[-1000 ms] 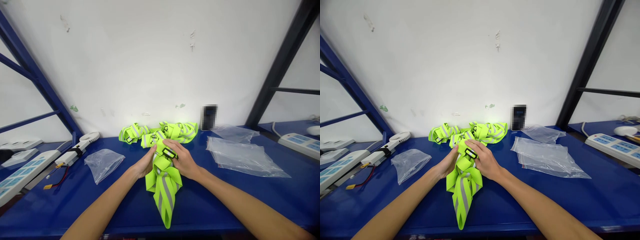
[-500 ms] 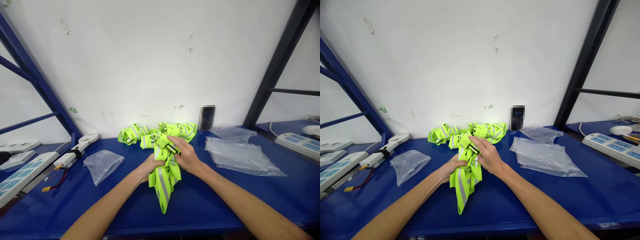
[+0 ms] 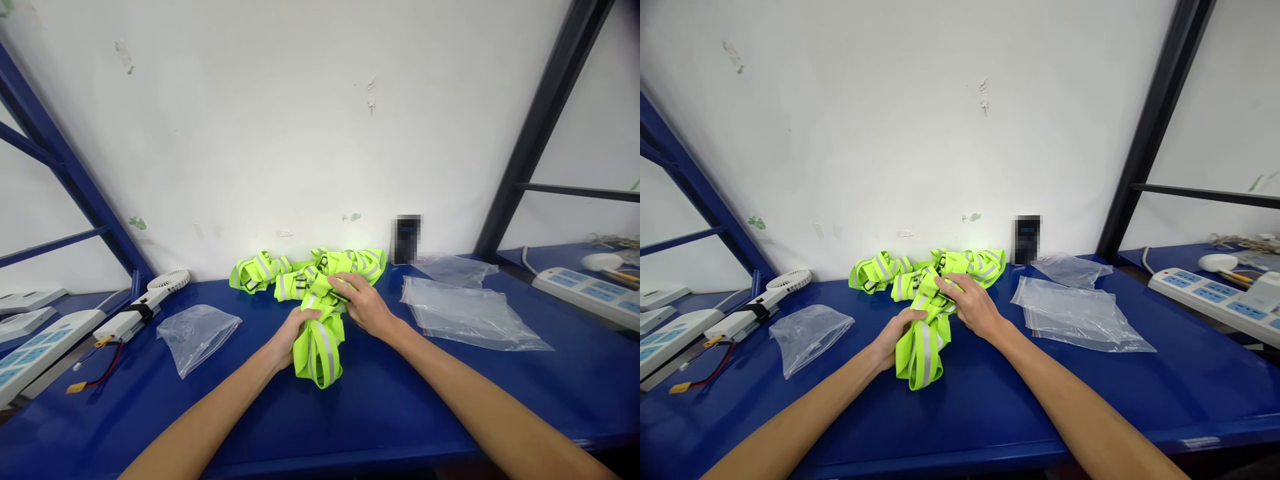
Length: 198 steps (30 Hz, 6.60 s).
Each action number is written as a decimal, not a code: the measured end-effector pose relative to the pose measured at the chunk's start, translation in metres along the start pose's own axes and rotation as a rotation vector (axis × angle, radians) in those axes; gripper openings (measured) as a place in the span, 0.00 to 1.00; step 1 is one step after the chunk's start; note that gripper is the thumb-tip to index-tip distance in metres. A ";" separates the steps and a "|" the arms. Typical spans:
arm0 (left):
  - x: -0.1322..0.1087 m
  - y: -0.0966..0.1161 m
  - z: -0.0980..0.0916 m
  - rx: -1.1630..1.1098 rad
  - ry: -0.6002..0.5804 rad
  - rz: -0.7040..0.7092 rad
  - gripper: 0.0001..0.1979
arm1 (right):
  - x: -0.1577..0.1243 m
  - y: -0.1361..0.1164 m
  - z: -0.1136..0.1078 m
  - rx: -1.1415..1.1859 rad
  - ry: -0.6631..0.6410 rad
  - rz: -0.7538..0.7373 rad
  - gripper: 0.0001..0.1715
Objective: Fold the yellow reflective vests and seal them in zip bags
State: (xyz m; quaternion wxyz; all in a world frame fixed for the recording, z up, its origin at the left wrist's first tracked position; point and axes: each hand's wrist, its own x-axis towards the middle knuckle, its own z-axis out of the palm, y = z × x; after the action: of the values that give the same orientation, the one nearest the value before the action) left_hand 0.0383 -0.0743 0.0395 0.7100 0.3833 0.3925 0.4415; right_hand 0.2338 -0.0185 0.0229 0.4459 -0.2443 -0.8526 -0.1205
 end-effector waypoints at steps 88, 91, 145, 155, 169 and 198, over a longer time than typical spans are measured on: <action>-0.004 0.041 -0.044 0.703 -0.138 0.595 0.26 | 0.010 -0.066 0.001 1.473 -0.007 1.168 0.32; -0.018 0.070 -0.061 0.918 0.008 0.587 0.27 | 0.008 -0.058 0.003 1.356 0.015 1.150 0.32; -0.015 0.031 -0.089 1.419 -0.082 1.029 0.21 | 0.004 -0.067 -0.009 0.433 -0.232 -0.132 0.33; -0.016 0.033 -0.079 1.587 0.041 1.002 0.21 | 0.002 -0.056 0.003 0.449 -0.248 0.140 0.41; -0.012 0.016 -0.068 1.489 -0.001 1.014 0.23 | 0.007 -0.062 -0.001 0.547 -0.291 0.161 0.39; -0.013 0.026 -0.063 1.959 0.244 1.154 0.33 | 0.022 -0.059 -0.005 1.461 -0.145 1.230 0.31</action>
State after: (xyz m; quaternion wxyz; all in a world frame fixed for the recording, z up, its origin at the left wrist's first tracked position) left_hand -0.0306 -0.0655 0.0407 -0.2453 0.8498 0.4000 0.2403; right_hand 0.1953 -0.0642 0.0449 0.4197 -0.3178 -0.4651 0.7117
